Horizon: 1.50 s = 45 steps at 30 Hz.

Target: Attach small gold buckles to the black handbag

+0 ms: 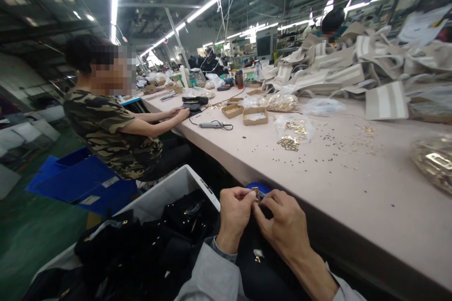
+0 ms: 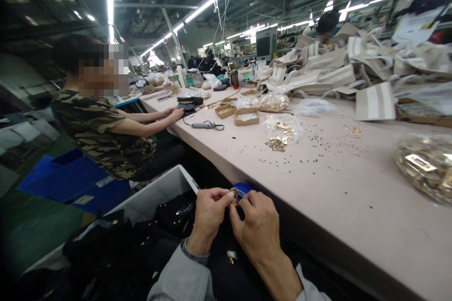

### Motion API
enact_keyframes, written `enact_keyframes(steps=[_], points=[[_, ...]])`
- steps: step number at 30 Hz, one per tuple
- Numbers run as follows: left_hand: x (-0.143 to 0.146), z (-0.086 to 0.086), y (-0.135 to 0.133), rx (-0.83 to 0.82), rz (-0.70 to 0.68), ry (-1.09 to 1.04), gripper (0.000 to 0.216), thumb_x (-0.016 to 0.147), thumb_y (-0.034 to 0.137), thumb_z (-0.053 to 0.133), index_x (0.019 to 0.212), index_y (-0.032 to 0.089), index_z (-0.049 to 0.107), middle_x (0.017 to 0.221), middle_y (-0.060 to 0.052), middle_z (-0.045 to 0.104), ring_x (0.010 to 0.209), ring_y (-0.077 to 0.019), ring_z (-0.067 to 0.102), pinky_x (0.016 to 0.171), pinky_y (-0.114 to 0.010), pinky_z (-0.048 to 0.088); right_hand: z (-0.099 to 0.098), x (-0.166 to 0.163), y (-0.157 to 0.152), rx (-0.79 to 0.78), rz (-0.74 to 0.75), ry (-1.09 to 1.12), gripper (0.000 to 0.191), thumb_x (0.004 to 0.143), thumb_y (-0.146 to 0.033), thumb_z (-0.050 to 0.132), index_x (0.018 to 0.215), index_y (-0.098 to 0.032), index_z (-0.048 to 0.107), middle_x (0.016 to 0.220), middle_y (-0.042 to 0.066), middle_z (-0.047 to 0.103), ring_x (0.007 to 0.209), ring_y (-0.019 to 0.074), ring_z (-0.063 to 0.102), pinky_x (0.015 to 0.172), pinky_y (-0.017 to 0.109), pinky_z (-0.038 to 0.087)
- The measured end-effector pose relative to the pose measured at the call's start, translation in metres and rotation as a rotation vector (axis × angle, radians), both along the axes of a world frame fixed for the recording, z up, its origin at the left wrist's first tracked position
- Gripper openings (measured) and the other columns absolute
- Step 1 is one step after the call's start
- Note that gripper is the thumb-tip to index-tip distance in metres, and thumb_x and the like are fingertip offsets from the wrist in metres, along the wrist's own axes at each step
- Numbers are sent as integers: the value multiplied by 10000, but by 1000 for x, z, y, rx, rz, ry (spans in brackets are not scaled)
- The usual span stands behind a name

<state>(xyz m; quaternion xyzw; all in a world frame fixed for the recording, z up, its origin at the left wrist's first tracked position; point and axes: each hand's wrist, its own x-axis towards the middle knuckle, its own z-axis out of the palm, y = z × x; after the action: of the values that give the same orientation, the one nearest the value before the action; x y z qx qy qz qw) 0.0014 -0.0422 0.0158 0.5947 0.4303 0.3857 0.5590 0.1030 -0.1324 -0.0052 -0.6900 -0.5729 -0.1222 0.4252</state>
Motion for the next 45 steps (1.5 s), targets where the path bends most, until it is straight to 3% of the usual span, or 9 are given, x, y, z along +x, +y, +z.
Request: enact_keyframes(steps=[10, 18, 23, 26, 29, 32, 34, 40, 45], points=[[5, -3, -1, 5, -4, 17, 197, 737, 324, 791, 753, 132, 833, 734, -106, 802, 658, -192, 692, 615, -272, 511, 0, -2, 4, 34, -35, -36, 338, 1033, -252, 582, 704, -177, 603, 777, 53, 535, 767, 223, 495, 725, 387, 362], [8, 4, -7, 26, -4, 25, 187, 754, 308, 771, 741, 130, 825, 718, -100, 796, 649, -196, 704, 614, -269, 523, 1, -4, 3, 5, -5, 55, 284, 1032, -229, 522, 779, -169, 638, 826, 72, 581, 803, 247, 540, 745, 409, 398], [4, 6, -11, 39, -28, -8, 222, 778, 346, 785, 782, 128, 826, 750, -107, 804, 677, -204, 718, 643, -273, 549, 14, 23, -2, -102, 212, 493, 186, 996, -337, 595, 976, -213, 733, 945, 36, 708, 824, 214, 645, 754, 369, 486], [3, 5, -12, 47, -46, -8, 236, 778, 357, 795, 806, 125, 824, 764, -115, 805, 698, -221, 726, 663, -291, 558, 19, 46, 2, -121, 325, 661, 254, 991, -358, 618, 1146, -222, 767, 1055, 48, 752, 921, 218, 680, 834, 360, 525], [3, 7, -12, 76, -88, 22, 208, 776, 328, 786, 817, 128, 825, 765, -110, 803, 706, -227, 729, 660, -293, 545, 23, 67, 11, -211, 590, 761, 279, 987, -358, 661, 1192, -210, 778, 1084, 60, 749, 957, 212, 671, 853, 334, 523], [3, 8, -10, 97, -140, 59, 172, 776, 296, 777, 768, 131, 824, 740, -100, 796, 673, -195, 699, 637, -270, 510, 26, 85, 21, -334, 919, 855, 278, 978, -363, 718, 1167, -170, 786, 975, 57, 739, 862, 184, 657, 786, 292, 515], [3, 6, -8, 83, -147, 43, 180, 770, 306, 795, 751, 129, 822, 718, -96, 788, 646, -173, 672, 623, -258, 491, 25, 95, 29, -394, 1056, 913, 291, 958, -373, 761, 1133, -142, 792, 919, 55, 729, 785, 165, 649, 730, 268, 511], [5, 0, -6, 29, -126, -11, 212, 797, 343, 804, 741, 139, 801, 659, -74, 757, 580, -141, 619, 587, -253, 466, 9, 107, 49, -408, 1157, 1024, 318, 882, -371, 857, 1054, -109, 799, 860, 69, 735, 657, 137, 642, 619, 223, 496], [5, 6, -24, 200, -53, 163, 233, 906, 390, 718, 858, 191, 830, 793, -63, 785, 716, -181, 691, 678, -291, 505, 5, 107, 55, -385, 1172, 1067, 312, 866, -340, 872, 1043, -94, 797, 855, 81, 739, 649, 128, 642, 617, 207, 500]])
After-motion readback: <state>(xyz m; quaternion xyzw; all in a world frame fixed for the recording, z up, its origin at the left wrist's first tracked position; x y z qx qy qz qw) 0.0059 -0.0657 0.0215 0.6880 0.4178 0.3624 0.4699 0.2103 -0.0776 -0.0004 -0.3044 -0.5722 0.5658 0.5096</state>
